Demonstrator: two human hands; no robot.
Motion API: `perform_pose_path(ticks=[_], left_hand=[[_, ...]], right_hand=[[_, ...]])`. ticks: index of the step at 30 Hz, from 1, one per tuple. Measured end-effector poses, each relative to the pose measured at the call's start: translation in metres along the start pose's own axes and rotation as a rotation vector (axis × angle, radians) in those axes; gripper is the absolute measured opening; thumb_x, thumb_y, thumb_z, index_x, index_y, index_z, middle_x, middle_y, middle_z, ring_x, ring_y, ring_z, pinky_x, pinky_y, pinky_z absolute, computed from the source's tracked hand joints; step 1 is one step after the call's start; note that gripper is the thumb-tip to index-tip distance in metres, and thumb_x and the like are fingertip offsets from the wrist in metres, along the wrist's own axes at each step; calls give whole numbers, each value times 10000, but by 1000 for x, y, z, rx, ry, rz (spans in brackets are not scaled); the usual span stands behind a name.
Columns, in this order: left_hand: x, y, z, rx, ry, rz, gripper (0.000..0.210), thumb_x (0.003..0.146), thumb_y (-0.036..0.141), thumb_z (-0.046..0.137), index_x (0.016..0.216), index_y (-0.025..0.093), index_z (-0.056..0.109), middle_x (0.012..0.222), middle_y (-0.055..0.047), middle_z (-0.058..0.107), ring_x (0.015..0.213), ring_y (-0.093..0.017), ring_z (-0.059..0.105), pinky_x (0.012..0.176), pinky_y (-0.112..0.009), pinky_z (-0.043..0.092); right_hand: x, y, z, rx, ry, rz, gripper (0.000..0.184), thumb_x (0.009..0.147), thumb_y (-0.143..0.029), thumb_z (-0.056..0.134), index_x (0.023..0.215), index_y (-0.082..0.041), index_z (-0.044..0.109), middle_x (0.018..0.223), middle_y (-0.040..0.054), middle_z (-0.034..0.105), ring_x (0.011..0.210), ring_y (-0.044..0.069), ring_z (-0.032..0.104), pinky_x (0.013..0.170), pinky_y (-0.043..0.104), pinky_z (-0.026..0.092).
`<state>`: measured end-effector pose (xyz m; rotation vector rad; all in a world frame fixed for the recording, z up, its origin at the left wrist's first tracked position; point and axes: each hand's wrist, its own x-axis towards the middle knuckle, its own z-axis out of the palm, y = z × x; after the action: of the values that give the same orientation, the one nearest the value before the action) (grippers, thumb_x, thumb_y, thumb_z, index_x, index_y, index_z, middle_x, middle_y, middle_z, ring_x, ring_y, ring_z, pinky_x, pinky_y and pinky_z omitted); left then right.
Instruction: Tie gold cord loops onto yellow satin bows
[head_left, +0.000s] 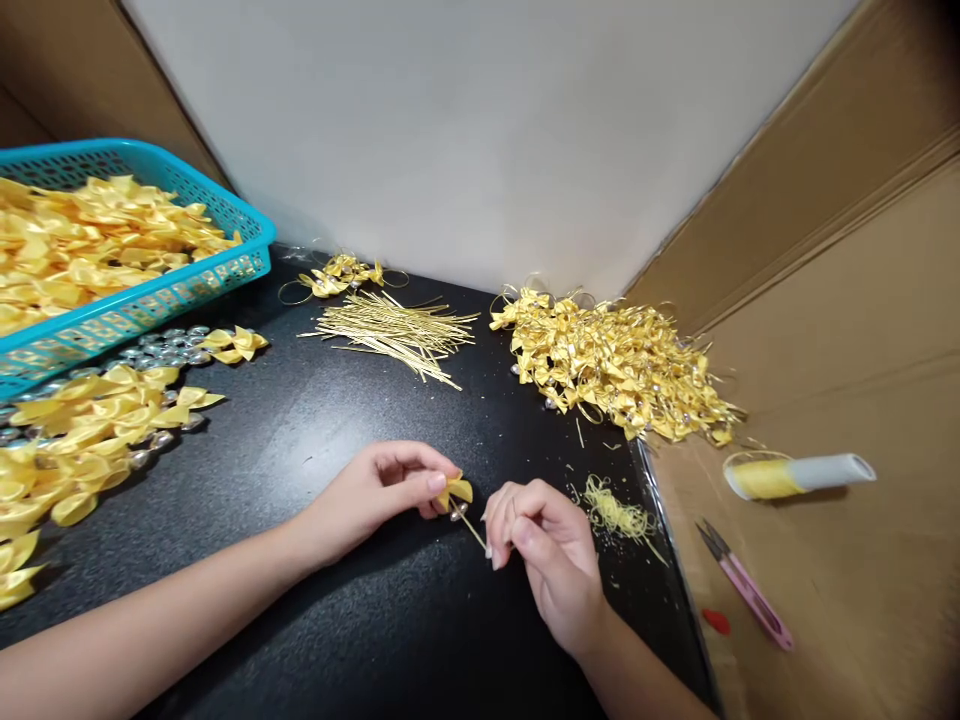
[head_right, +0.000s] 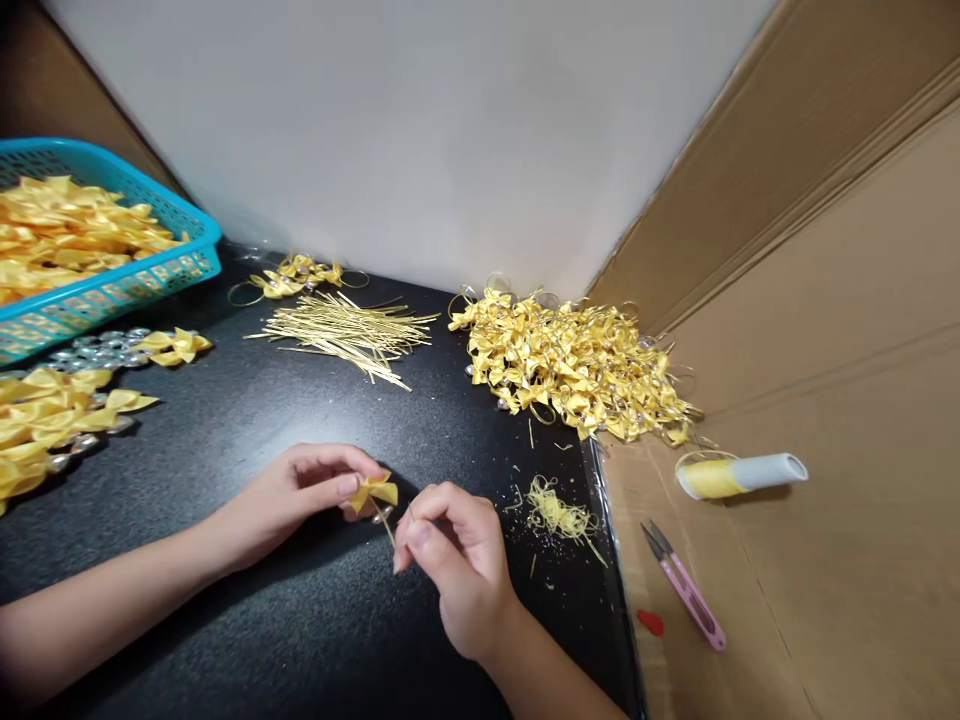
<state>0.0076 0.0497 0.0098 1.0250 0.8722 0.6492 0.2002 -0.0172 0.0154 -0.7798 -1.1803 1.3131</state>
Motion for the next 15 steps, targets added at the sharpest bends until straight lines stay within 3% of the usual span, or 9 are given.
perform_pose_path(ticks=[7,12,15], left_hand=[[-3,-8,2,86,-78,45,270,786,273,765,1032,170,720,779,-10,722,671,-100,617,648,-201,479],[-7,-8,8,134,-111,152,328,841,232,702,1157,182,627,1021,-71,735,873,-160,664,774,-271,516],[-8,-8,11,125,-129,169,337,867,223,676,1175,197,544,1003,-62,735,893,-155,661,800,-271,505]], right_hand=[[1,-6,3,-419,10,-91,254,887,-183,526,633,-195,518,672,-3,537,703,147,510,694,305,400],[2,0,7,-668,112,-43,242,806,-165,584,577,-177,510,930,36,504,922,183,509,851,351,408],[1,4,9,-673,132,15,241,808,-179,605,576,-176,540,1084,62,519,1073,224,508,938,392,393]])
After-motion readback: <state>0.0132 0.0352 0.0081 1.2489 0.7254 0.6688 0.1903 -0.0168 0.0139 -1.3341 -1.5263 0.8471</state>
